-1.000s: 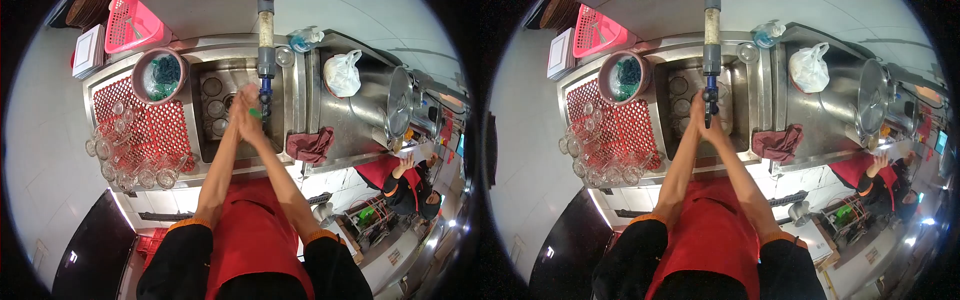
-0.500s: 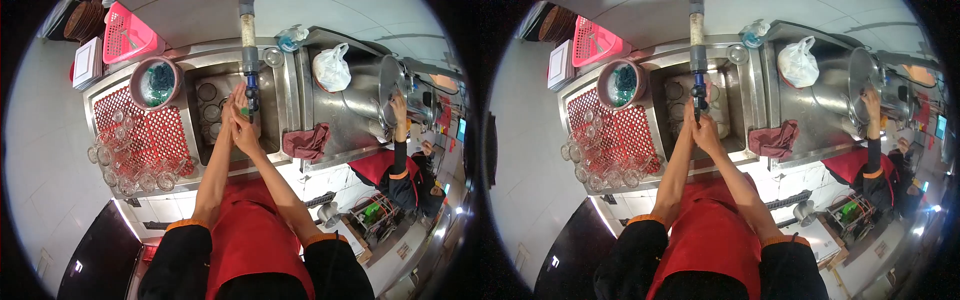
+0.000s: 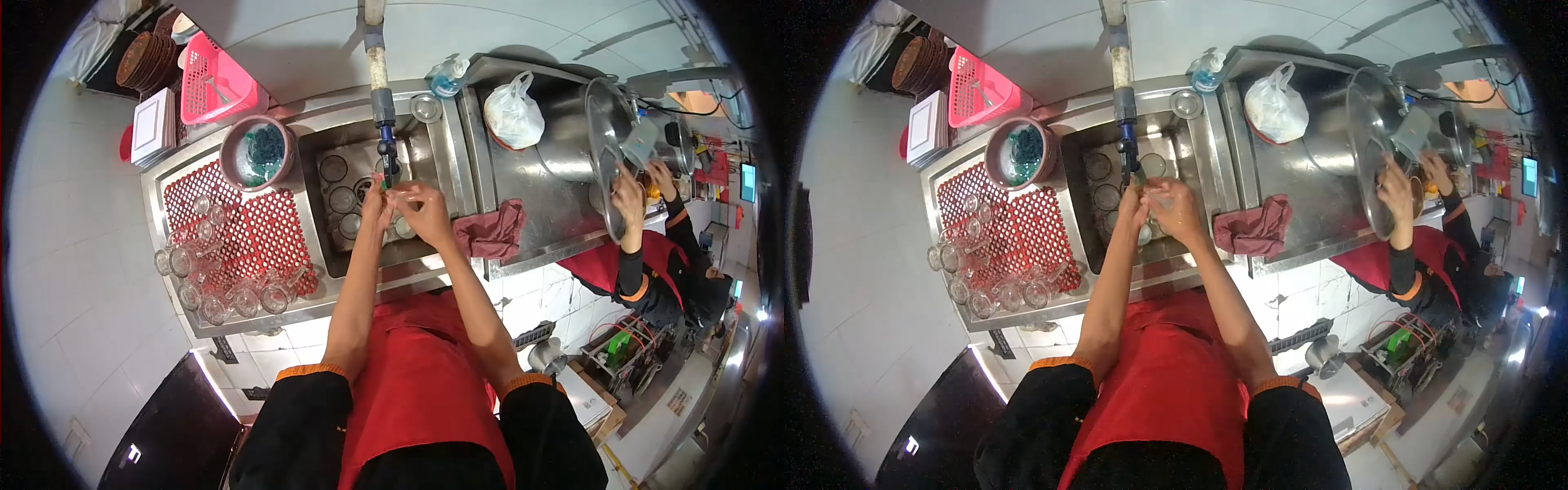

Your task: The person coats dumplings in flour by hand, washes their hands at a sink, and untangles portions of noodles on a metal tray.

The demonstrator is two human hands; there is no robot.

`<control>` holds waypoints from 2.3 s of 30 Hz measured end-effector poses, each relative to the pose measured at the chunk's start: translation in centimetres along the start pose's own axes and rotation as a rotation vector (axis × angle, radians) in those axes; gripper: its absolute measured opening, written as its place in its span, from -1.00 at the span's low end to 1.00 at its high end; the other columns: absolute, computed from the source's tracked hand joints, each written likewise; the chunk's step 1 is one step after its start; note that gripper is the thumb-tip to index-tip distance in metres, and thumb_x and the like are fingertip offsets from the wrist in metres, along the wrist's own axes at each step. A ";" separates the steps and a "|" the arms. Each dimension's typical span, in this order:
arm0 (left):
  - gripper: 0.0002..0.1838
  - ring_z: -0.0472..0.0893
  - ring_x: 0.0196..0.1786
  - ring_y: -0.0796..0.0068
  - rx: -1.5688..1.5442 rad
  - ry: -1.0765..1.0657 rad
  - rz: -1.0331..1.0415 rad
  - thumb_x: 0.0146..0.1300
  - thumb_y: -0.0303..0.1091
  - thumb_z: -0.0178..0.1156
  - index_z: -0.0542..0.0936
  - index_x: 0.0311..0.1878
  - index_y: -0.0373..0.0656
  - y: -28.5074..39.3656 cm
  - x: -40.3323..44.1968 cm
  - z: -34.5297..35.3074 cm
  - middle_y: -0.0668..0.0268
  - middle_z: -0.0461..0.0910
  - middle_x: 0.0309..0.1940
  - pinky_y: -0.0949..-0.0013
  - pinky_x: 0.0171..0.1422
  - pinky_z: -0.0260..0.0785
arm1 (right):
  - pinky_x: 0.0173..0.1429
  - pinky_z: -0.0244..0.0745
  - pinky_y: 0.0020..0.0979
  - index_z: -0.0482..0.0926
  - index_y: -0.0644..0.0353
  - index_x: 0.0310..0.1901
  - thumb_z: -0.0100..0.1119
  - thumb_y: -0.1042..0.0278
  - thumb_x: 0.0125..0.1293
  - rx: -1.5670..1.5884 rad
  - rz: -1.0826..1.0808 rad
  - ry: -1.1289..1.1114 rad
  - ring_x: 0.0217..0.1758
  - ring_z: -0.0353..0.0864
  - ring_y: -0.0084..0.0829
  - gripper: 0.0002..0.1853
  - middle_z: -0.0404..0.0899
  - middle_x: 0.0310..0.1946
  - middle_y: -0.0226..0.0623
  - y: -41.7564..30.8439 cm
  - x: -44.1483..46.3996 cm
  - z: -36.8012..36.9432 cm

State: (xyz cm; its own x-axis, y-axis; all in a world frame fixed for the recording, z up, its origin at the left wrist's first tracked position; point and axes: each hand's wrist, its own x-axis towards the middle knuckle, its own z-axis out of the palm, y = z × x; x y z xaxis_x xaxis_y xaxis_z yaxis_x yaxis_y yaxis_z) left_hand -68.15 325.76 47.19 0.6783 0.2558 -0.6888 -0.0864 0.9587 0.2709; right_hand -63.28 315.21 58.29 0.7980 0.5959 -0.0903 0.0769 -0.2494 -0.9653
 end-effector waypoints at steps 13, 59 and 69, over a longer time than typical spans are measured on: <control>-0.78 0.59 -0.17 0.45 0.131 -0.371 0.025 0.47 -0.33 0.02 0.53 -0.04 -0.28 -0.4 4.6 -0.8 0.25 0.60 -0.21 0.44 -0.10 0.47 | 0.17 0.40 -0.20 0.62 0.24 -0.08 0.36 0.37 0.04 -0.221 -0.490 0.033 0.07 0.46 -0.11 -0.63 0.44 -0.05 -0.14 -13.3 3.4 -0.3; -0.63 0.62 -0.13 0.42 1.776 -1.667 -0.319 0.01 -0.45 0.47 0.59 -0.11 -0.28 -67.6 -33.7 16.2 0.20 0.64 -0.20 0.38 0.01 0.43 | -0.08 0.48 -0.47 0.49 0.25 -0.40 0.33 0.65 0.02 0.117 -0.112 1.341 -0.28 0.52 -0.56 -0.82 0.52 -0.42 -0.41 12.0 -91.6 -60.0; -0.74 0.63 -0.06 0.28 1.594 -2.128 -0.346 0.24 -0.41 0.27 0.57 -0.03 -0.28 -104.7 -32.9 26.1 0.15 0.66 -0.10 0.25 0.12 0.44 | 0.22 0.39 -0.16 0.58 0.31 0.03 0.50 0.30 -0.06 -0.448 0.541 1.443 0.10 0.57 -0.05 -0.43 0.58 0.04 0.02 -0.1 -92.0 -77.0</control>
State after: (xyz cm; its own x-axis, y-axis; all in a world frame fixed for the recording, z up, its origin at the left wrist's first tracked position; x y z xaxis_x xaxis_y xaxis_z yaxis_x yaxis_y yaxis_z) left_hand -62.31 213.68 59.03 0.0806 -0.9961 0.0372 -0.2593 0.0150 0.9657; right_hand -90.73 201.65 85.54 0.6381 -0.7521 0.1650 -0.4350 -0.5289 -0.7288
